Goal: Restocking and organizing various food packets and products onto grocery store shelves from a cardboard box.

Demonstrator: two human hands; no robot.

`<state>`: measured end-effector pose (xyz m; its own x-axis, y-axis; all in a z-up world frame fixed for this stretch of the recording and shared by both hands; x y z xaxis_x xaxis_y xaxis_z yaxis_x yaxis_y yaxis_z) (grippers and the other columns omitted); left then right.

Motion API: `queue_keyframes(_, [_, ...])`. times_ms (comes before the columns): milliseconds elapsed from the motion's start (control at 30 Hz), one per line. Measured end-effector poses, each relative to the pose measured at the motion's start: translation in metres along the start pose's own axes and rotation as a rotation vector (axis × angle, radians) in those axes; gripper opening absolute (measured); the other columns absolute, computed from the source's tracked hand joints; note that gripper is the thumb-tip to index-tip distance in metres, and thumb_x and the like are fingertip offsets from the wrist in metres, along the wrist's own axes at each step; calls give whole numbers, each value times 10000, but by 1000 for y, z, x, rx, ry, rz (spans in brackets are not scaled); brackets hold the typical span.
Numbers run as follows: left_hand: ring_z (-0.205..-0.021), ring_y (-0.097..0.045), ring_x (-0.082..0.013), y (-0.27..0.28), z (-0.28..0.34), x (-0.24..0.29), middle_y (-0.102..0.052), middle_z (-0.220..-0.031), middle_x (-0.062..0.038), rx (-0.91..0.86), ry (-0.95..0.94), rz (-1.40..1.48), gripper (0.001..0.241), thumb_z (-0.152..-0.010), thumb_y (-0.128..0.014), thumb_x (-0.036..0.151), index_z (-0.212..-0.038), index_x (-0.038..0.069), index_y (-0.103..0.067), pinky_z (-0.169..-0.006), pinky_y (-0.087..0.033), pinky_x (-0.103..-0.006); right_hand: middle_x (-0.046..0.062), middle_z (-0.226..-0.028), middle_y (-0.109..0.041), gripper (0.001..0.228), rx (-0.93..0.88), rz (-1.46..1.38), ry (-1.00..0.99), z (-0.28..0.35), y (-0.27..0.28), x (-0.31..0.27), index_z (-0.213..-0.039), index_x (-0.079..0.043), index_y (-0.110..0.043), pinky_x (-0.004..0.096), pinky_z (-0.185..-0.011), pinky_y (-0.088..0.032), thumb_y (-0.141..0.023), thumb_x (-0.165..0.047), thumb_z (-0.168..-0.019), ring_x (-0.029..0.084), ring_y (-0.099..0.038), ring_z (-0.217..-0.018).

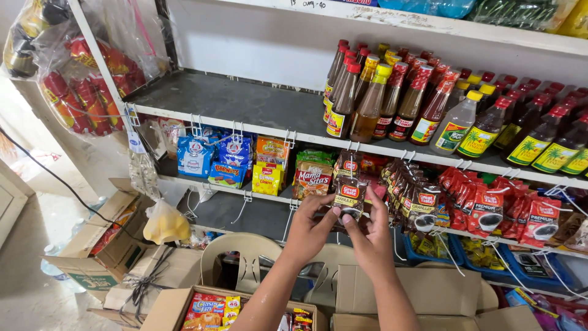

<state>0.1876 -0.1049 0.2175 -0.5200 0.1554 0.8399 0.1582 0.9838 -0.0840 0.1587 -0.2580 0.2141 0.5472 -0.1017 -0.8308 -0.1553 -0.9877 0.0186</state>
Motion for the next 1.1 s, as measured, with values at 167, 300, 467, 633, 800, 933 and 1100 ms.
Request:
queue_keyframes(167, [-969, -684, -154, -1, -3, -6, -650, -1120, -85, 12, -6, -8, 295, -951, -698, 92, -1236, 19, -696, -832, -587, -282, 153, -1472, -511, 755, 23, 27, -38, -3, 2, 5, -1576, -76, -290, 343, -1021, -495, -680, -80, -930, 198, -573, -1251])
queue_keyframes(300, [-950, -696, -159, 0, -3, -14, -653, -1112, -87, 2, 60, -13, 304, -941, -703, 105, -1236, 31, -701, -811, -596, -291, 151, -1458, -519, 754, 13, 60, -40, -4, 1, 10, -1572, -73, -296, 346, -1007, -496, -686, -76, -926, 200, -567, -1246])
queue_keyframes(467, [-957, -704, -162, -1, -5, -18, -673, -1120, -97, 5, 25, -50, 298, -949, -703, 103, -1236, 23, -706, -827, -595, -286, 151, -1464, -515, 758, 11, 25, -45, -4, 3, 15, -1577, -72, -282, 342, -1009, -496, -680, -83, -931, 194, -573, -1239])
queue_keyframes(633, [-967, -709, -163, -4, -8, -29, -659, -1128, -96, -6, 47, 10, 294, -948, -699, 105, -1229, 18, -698, -819, -607, -288, 136, -1476, -496, 760, 12, 31, -48, -9, 4, 19, -1576, -69, -287, 340, -985, -497, -682, -75, -926, 194, -574, -1215])
queue_keyframes(800, [-931, -728, -169, -7, -11, -45, -652, -1145, -78, -5, 116, 71, 306, -947, -689, 102, -1236, 2, -688, -775, -622, -305, 140, -1439, -523, 742, 6, -27, -38, -10, 2, 22, -1580, -60, -286, 335, -1031, -473, -657, -67, -938, 193, -558, -1245])
queue_keyframes(933, [-945, -736, -162, -11, -15, -57, -691, -1111, -87, -8, 156, 69, 307, -951, -688, 98, -1247, 15, -683, -773, -619, -298, 134, -1436, -523, 727, 6, 33, -30, -17, 6, 25, -1574, -61, -288, 346, -1070, -449, -656, -67, -947, 200, -550, -1274])
queue_keyframes(1100, [-981, -734, -166, -18, -26, -77, -658, -1127, -81, -41, 210, 275, 314, -931, -663, 96, -1238, 31, -655, -792, -654, -327, 138, -1472, -519, 687, 53, 279, 26, -29, 13, 35, -1538, -49, -364, 361, -1113, -402, -678, -86, -928, 234, -533, -1331])
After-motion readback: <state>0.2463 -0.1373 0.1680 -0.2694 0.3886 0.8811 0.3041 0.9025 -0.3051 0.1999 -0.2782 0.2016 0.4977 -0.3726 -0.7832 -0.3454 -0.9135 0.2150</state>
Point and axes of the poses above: each hand's wrist, its own z-axis away from the middle knuckle, its own y-axis out of the back of the hand, x = y × z, the point moved 8 cm from there along -z, towards the middle knuckle
